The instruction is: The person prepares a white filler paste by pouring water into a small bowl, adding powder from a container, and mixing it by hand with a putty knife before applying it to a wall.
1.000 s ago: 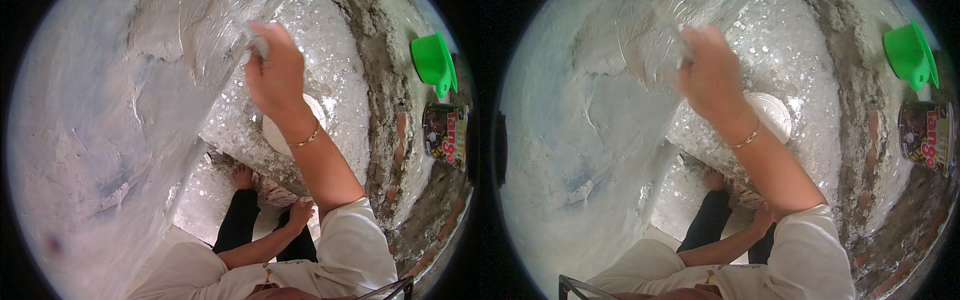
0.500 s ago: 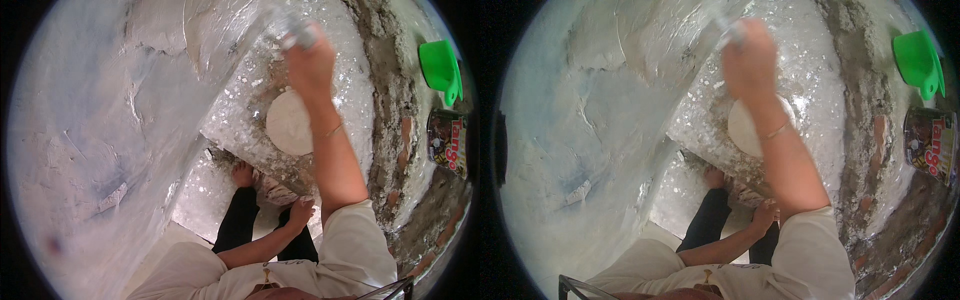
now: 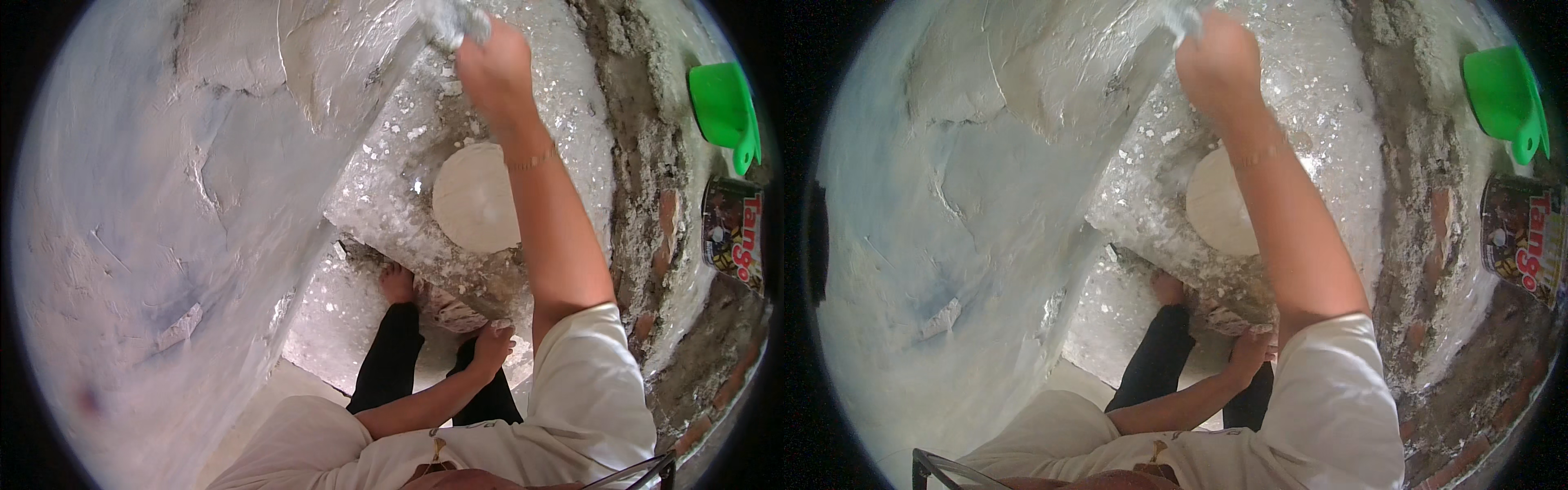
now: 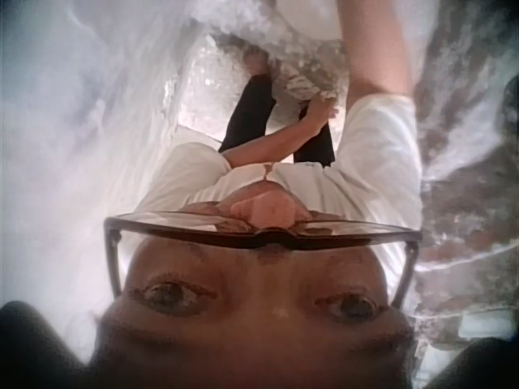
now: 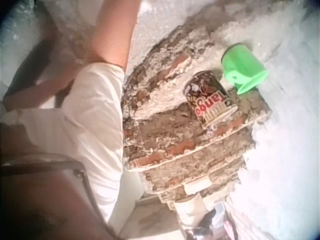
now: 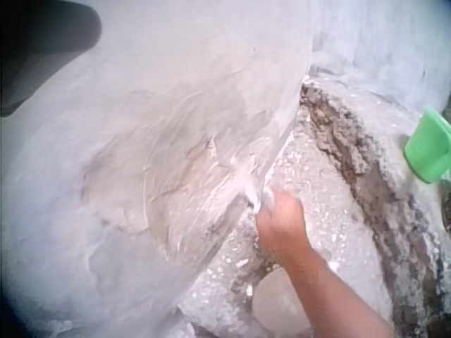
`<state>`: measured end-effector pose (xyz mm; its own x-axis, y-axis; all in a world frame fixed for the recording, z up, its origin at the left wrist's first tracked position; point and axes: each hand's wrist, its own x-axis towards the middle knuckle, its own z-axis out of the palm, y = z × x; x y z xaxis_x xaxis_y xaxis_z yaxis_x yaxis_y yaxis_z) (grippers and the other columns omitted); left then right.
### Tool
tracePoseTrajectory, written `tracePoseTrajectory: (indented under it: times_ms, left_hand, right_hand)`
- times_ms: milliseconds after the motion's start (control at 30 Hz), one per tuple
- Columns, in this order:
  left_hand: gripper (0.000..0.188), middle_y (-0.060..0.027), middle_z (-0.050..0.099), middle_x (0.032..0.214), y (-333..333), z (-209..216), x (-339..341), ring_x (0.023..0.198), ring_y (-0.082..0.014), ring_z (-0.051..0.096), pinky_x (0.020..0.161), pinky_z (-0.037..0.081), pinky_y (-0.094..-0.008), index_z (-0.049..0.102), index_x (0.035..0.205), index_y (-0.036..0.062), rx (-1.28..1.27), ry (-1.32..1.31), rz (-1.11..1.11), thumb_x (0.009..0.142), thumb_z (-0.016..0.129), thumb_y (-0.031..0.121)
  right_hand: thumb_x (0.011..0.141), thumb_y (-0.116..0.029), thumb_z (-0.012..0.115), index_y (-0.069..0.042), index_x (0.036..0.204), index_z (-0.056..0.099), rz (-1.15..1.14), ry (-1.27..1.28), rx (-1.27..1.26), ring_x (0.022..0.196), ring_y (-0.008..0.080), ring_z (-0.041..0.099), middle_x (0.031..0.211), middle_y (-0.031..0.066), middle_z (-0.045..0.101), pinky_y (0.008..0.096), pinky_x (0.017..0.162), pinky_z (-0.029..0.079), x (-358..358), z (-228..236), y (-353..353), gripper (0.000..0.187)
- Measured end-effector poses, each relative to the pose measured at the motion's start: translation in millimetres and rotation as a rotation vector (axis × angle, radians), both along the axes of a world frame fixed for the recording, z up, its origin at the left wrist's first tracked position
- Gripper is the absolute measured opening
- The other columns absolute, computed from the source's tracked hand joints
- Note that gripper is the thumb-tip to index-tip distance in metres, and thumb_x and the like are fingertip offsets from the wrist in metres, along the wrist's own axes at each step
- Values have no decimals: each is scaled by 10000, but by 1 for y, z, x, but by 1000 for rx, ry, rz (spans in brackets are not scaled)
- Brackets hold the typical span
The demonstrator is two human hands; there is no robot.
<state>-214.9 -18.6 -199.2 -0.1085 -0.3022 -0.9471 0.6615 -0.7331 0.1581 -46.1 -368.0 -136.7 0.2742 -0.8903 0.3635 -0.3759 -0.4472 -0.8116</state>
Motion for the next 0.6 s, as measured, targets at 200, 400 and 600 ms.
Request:
tracePoseTrajectory:
  times_ms: [200, 400, 600]
  left_hand:
    - [334, -77, 565, 961, -9, 9, -1, 787, -170, 621, 651, 510, -285, 459, 1153, 31, 27, -21, -12, 886, 521, 221]
    - [311, -77, 561, 897, -16, 14, 4, 773, -162, 611, 658, 512, -288, 480, 1129, 12, 44, -66, -70, 894, 497, 214]
    - [347, -109, 600, 924, -19, 15, 7, 805, -167, 598, 666, 511, -296, 515, 1121, 2, 97, -81, -24, 887, 511, 258]
  right_hand:
    - [772, -100, 555, 4, 798, 583, -141, 287, 340, 542, 186, 553, 603, 118, 570, 342, 489, 422, -31, -1, -60, 110]
    - [749, -75, 505, 35, 752, 595, -137, 3, 78, 574, 255, 589, 603, 138, 588, 375, 521, 436, 7, -20, -76, 141]
    - [750, -52, 519, 6, 800, 591, 38, -254, -114, 650, 359, 582, 694, 178, 574, 406, 606, 464, 6, -13, 28, 105]
